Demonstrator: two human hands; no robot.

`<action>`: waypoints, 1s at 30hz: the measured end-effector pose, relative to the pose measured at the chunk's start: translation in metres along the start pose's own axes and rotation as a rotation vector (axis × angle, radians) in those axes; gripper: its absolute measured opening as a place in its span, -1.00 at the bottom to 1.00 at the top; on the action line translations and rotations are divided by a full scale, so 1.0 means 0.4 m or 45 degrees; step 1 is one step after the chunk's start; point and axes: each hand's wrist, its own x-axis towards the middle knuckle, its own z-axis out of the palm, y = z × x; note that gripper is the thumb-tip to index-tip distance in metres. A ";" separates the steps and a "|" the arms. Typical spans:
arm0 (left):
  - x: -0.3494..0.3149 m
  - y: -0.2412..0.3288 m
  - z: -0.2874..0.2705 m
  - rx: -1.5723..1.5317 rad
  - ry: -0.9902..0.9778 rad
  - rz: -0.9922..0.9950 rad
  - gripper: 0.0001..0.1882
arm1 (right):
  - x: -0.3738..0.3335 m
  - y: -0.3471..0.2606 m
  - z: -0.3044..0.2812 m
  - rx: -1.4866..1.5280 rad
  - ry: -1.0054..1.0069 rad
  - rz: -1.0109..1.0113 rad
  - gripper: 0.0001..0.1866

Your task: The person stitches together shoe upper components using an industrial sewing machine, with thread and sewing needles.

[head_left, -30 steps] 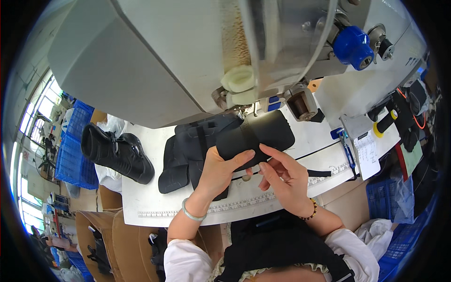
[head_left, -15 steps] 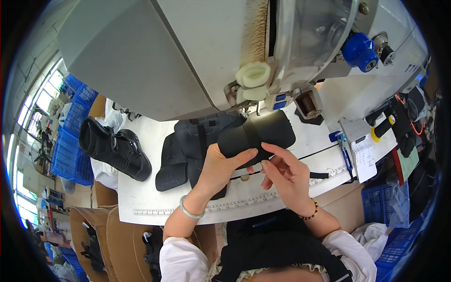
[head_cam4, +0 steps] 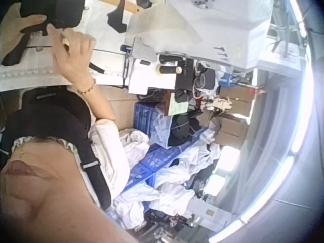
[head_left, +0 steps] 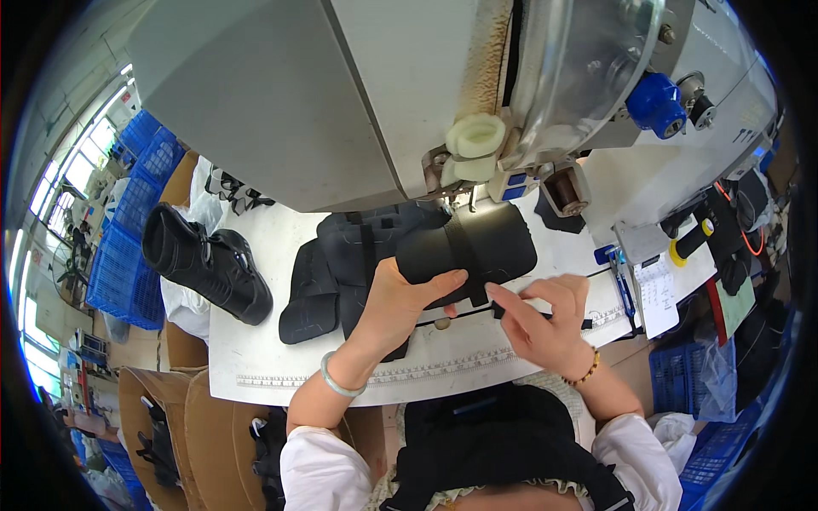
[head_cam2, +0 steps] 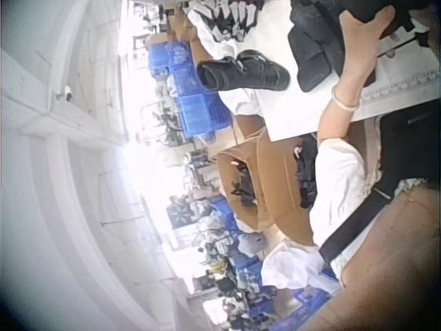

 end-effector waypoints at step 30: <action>0.045 0.021 0.002 -0.225 0.249 -0.067 -0.89 | 0.091 0.104 0.039 0.114 0.030 -0.781 -0.82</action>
